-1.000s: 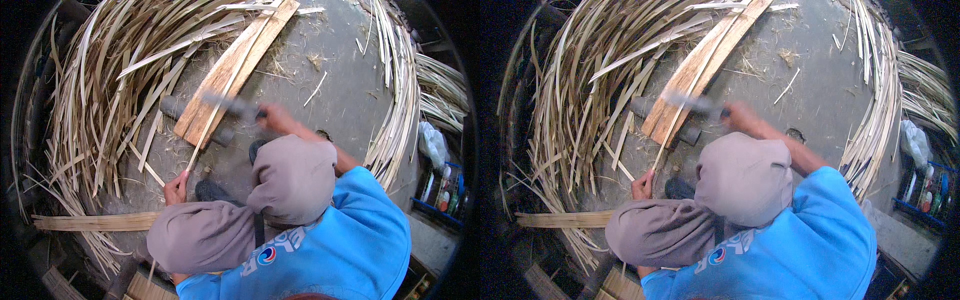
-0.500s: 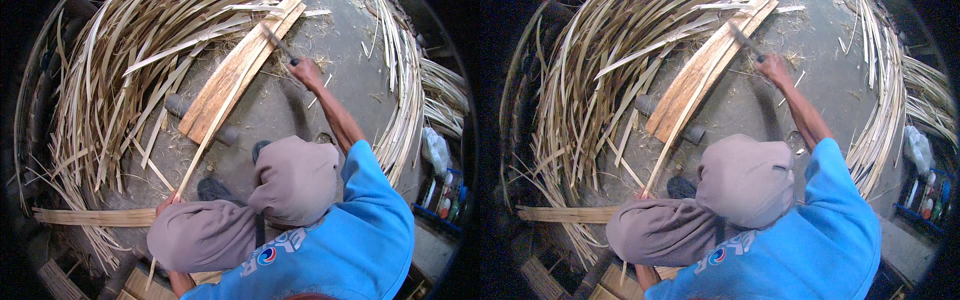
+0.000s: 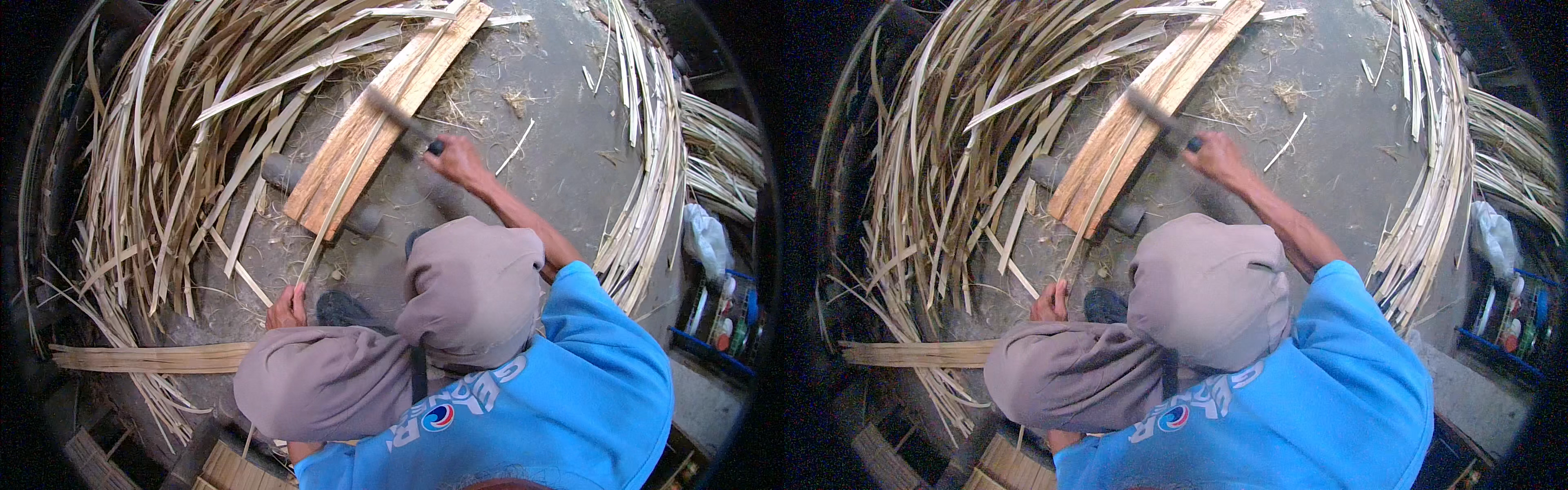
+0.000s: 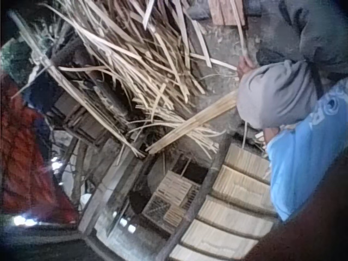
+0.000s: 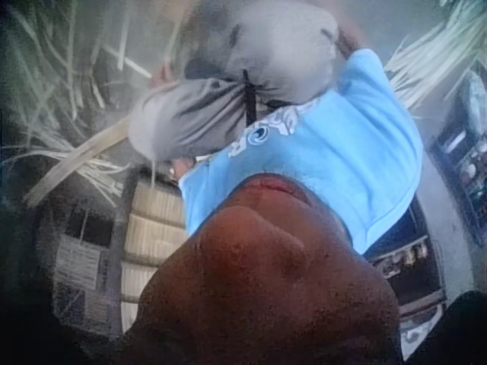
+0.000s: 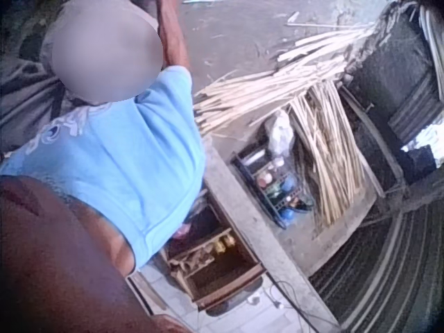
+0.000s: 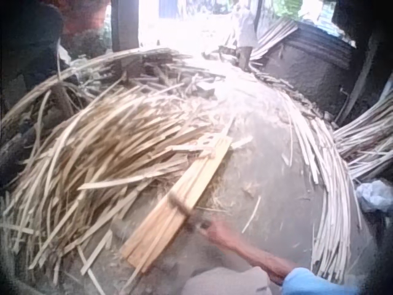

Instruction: The person sits on the floor and uses a knife to split long bamboo strips into thinner slats. They repeatedly position a strip on a wooden block, strike it with the knife to split it, and then set the resulting slats aside into a growing pile.

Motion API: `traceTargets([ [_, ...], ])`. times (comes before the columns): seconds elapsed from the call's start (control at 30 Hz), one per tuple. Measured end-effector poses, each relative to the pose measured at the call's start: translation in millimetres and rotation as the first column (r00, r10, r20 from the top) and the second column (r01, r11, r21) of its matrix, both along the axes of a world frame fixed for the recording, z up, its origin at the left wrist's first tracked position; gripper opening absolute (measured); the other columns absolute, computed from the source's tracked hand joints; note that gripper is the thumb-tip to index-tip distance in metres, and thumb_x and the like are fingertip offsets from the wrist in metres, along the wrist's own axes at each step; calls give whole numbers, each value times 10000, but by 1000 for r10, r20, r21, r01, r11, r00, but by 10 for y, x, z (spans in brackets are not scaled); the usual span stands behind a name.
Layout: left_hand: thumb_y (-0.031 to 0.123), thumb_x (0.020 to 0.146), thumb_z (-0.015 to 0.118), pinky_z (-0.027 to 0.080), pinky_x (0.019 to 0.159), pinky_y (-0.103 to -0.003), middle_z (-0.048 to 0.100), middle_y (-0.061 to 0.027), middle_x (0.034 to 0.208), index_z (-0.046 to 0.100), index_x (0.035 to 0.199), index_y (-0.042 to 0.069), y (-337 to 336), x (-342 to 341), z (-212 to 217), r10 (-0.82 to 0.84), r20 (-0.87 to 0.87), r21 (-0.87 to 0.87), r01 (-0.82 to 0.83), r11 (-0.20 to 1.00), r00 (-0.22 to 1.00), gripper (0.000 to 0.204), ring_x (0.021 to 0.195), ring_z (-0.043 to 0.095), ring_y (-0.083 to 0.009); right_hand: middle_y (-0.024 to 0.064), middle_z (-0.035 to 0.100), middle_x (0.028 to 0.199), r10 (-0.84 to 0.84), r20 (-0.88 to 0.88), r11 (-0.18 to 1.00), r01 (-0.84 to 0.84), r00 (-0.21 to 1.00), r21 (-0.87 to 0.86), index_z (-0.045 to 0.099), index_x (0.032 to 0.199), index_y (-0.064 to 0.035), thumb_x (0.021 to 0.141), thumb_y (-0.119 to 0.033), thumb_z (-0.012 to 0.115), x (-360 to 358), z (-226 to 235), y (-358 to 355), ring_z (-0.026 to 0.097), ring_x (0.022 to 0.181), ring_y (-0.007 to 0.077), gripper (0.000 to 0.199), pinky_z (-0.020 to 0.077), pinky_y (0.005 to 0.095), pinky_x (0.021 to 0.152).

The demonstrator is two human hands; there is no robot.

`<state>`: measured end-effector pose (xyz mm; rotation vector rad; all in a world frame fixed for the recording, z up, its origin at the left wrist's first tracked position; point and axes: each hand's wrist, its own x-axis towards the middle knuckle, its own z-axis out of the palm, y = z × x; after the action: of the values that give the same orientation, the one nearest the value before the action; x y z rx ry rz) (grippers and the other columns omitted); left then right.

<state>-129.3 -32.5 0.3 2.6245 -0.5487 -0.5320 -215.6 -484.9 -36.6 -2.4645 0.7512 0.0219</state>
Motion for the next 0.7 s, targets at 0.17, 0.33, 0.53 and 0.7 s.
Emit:
traceTargets([
  [0.17,394,1011,554,455,575,-372,604,-106,672,663,957,80,210,-65,96,53,-244,73,-36,997,968,337,580,566,-248,195,713,937,402,-50,913,-404,914,-47,695,943,-72,783,-237,709,-164,16,320,689,869,380,230,550,479,770],
  [0.33,382,1014,555,450,566,-343,595,-70,662,672,955,75,847,-214,53,191,-459,51,-188,981,868,334,578,558,-212,207,668,712,-381,-28,920,377,924,-108,678,863,-10,835,-340,679,116,-24,-1235,678,662,314,331,531,454,643],
  [0.53,368,1018,555,444,555,-308,584,-28,651,683,951,69,483,-114,-218,117,-606,-251,-329,911,787,331,576,549,-168,278,662,764,-119,-30,986,115,992,-117,681,901,51,815,-394,687,96,-148,-720,681,709,382,453,537,465,694],
  [0.7,323,1030,538,422,521,-310,593,-13,619,682,918,40,-420,212,-120,-39,-710,-299,-251,921,703,336,586,574,-126,250,669,750,32,93,993,-41,995,106,660,863,27,802,-289,701,52,-71,82,674,713,413,325,527,475,643],
])
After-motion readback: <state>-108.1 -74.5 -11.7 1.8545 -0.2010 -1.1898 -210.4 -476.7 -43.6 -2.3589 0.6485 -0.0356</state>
